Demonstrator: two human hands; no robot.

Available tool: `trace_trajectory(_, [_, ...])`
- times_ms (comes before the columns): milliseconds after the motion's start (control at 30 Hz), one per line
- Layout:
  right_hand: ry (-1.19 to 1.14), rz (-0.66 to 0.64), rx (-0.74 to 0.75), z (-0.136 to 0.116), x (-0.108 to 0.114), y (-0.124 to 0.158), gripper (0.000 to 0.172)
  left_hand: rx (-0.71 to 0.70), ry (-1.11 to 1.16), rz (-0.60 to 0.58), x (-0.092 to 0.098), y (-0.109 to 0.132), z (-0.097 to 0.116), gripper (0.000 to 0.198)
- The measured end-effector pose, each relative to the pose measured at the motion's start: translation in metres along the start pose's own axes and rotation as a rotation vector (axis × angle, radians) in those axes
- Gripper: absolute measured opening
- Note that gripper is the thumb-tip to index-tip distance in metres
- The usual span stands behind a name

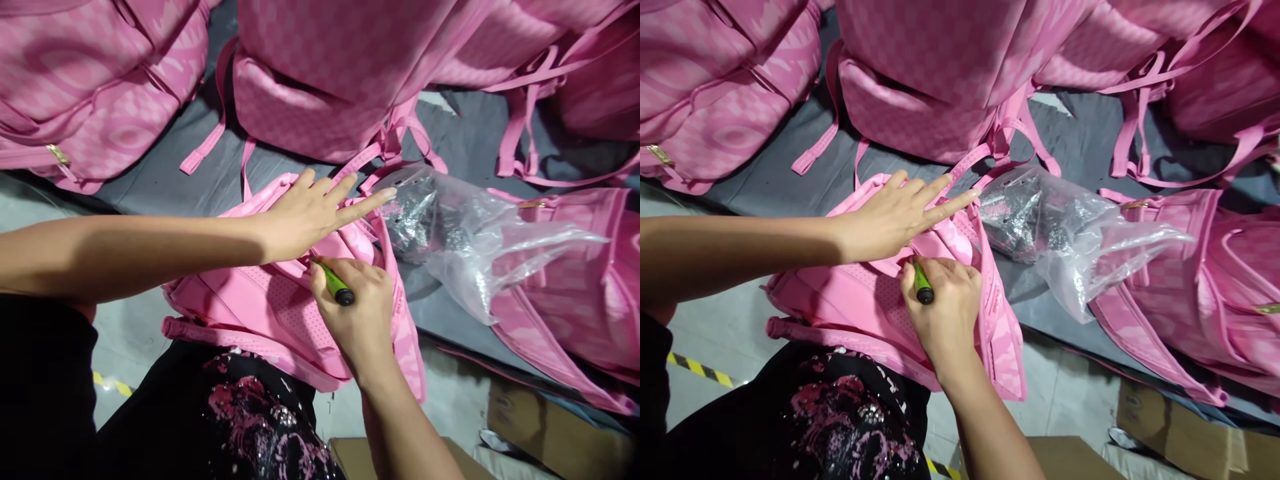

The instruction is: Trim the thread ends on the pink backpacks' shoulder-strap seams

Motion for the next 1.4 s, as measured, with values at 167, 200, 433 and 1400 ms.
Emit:
trace_trajectory(167, [-0.058, -0.023, -0.009, 0.000, -0.001, 0.000, 0.024, -0.009, 0.010, 0.025, -0.002, 0.003, -0.002, 0.099])
trace_trajectory(200, [-0.067, -0.029, -0.025, 0.001, 0.000, 0.001, 0.022, -0.009, 0.016, 0.028, -0.003, 0.006, -0.006, 0.103])
trace_trajectory(433, [-0.189, 0.071, 0.072, -0.009, -0.009, 0.007, 0.021, 0.167, 0.038, -0.210, -0.017, 0.043, -0.041, 0.140])
trace_trajectory(1400, [-0.312, 0.016, 0.100, -0.025, -0.046, -0.008, 0.024, 0.052, 0.120, -0.281, -0.027, 0.047, -0.059, 0.111])
Point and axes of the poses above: each hand's wrist, its own y-axis away from the middle knuckle, its own x-axis out of the back of the hand, z = x × y, the point moved 8 cm from there along -y, towards the middle knuckle, and after that the axes turned 10 degrees about -y, right-handed, at the moved point
